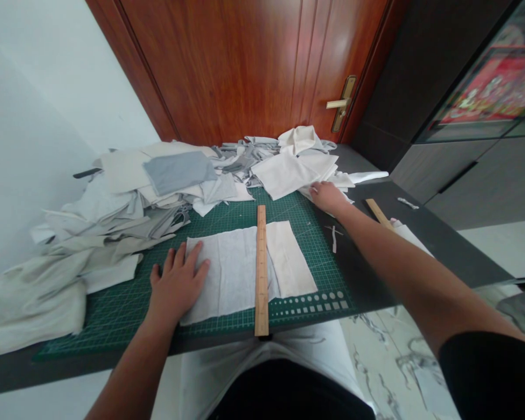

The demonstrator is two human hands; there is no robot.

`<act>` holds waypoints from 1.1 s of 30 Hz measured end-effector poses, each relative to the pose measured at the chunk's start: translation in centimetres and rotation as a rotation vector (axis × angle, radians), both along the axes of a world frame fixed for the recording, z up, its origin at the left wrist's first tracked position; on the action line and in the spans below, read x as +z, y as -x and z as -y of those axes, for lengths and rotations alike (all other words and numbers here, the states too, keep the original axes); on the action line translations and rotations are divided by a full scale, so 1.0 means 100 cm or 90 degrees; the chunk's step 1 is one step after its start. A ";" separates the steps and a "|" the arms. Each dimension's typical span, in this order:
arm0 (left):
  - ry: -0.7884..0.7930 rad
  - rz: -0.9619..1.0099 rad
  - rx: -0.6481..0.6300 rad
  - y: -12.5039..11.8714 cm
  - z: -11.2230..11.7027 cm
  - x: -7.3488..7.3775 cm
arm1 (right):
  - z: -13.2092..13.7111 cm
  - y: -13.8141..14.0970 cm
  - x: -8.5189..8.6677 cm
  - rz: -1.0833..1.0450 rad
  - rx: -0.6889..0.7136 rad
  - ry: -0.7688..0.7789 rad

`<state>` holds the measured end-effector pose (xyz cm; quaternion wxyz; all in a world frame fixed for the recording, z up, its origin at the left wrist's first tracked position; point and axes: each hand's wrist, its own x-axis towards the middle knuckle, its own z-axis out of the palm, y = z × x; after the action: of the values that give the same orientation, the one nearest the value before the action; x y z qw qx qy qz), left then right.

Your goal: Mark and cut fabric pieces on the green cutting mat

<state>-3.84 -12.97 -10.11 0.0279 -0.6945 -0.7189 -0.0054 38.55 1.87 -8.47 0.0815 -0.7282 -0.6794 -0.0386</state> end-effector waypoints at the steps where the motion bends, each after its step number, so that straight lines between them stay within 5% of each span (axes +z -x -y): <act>1: 0.001 -0.001 -0.001 0.000 0.000 0.000 | 0.009 -0.012 0.002 0.004 -0.025 -0.014; 8: 0.013 0.009 0.004 -0.002 -0.001 0.003 | 0.065 -0.098 -0.027 -0.059 -0.227 0.040; 13: 0.010 0.017 0.007 -0.002 -0.004 0.001 | 0.068 -0.113 -0.041 -0.063 -0.177 0.055; 26: 0.019 0.017 0.004 -0.001 -0.007 -0.001 | 0.062 -0.094 -0.029 -0.058 0.057 0.031; 29: 0.013 0.020 0.003 -0.001 -0.006 0.000 | 0.073 -0.104 -0.023 -0.035 0.007 -0.002; 33: -0.001 0.027 -0.007 0.000 -0.006 -0.002 | 0.115 -0.136 -0.032 0.022 -0.186 0.018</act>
<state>-3.85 -12.36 -10.28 0.0135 -0.6981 -0.7156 -0.0207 52.10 -9.64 -11.65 0.0530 -0.8197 -0.5679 -0.0534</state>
